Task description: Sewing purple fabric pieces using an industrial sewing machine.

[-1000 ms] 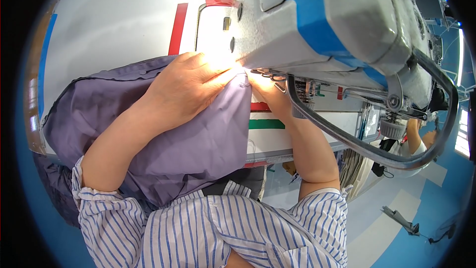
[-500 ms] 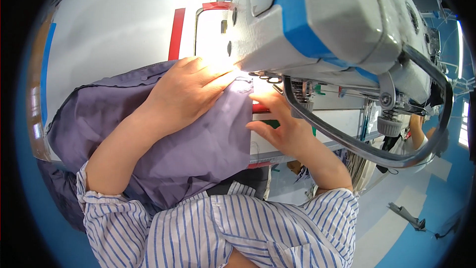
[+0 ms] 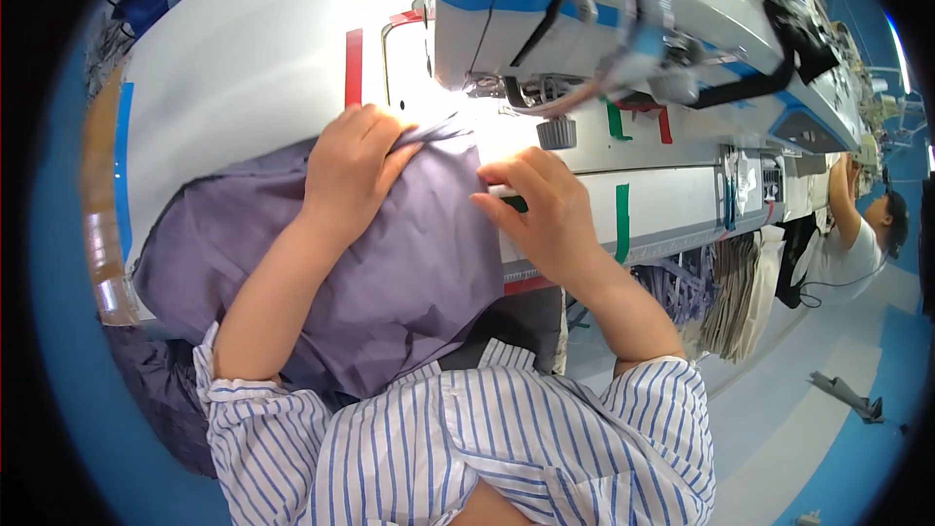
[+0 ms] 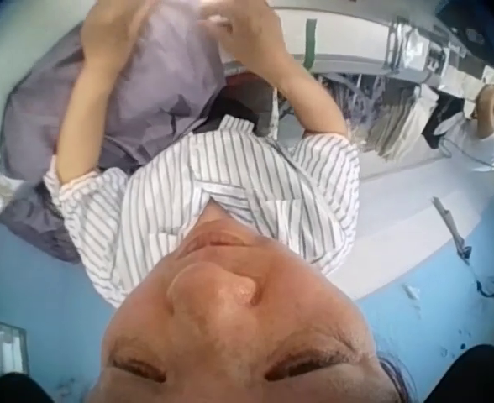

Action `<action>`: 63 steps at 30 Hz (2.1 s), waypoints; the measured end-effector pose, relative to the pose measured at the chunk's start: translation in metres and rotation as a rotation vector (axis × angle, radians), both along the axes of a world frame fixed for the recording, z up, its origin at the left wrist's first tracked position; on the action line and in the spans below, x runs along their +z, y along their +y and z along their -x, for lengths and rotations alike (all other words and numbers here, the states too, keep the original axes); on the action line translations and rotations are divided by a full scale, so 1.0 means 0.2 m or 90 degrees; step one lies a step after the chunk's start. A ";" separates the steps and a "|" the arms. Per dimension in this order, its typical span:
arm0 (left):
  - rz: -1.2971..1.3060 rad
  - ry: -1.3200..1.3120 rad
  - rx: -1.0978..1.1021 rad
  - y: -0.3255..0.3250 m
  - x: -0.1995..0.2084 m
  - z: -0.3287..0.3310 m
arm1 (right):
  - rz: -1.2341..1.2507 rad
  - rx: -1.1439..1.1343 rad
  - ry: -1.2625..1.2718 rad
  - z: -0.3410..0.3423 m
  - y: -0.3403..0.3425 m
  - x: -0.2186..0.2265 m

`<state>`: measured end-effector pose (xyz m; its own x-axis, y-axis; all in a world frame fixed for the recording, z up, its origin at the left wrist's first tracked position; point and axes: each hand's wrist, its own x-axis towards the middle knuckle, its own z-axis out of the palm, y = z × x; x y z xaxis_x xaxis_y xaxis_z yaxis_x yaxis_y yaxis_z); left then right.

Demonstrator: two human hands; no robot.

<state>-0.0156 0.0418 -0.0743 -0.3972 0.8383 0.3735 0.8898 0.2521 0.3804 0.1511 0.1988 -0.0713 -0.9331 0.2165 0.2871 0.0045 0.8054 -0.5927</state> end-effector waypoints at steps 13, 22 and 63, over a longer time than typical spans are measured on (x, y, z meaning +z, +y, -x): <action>-0.186 0.057 -0.119 -0.38 0.16 -0.46 | 0.184 -0.004 0.163 -0.24 -0.32 0.00; -0.068 -0.674 -0.294 -0.29 0.06 -0.39 | 0.219 0.160 0.243 -0.37 -0.34 0.00; -0.199 -0.616 -0.227 -0.38 0.12 -0.41 | 0.272 0.053 0.168 -0.51 -0.35 0.03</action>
<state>0.0673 -0.0341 -0.0508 -0.3904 0.8861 0.2497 0.1789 -0.1930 0.9647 0.2527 0.1293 -0.0654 -0.8601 0.2936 0.4172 -0.2434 0.4826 -0.8414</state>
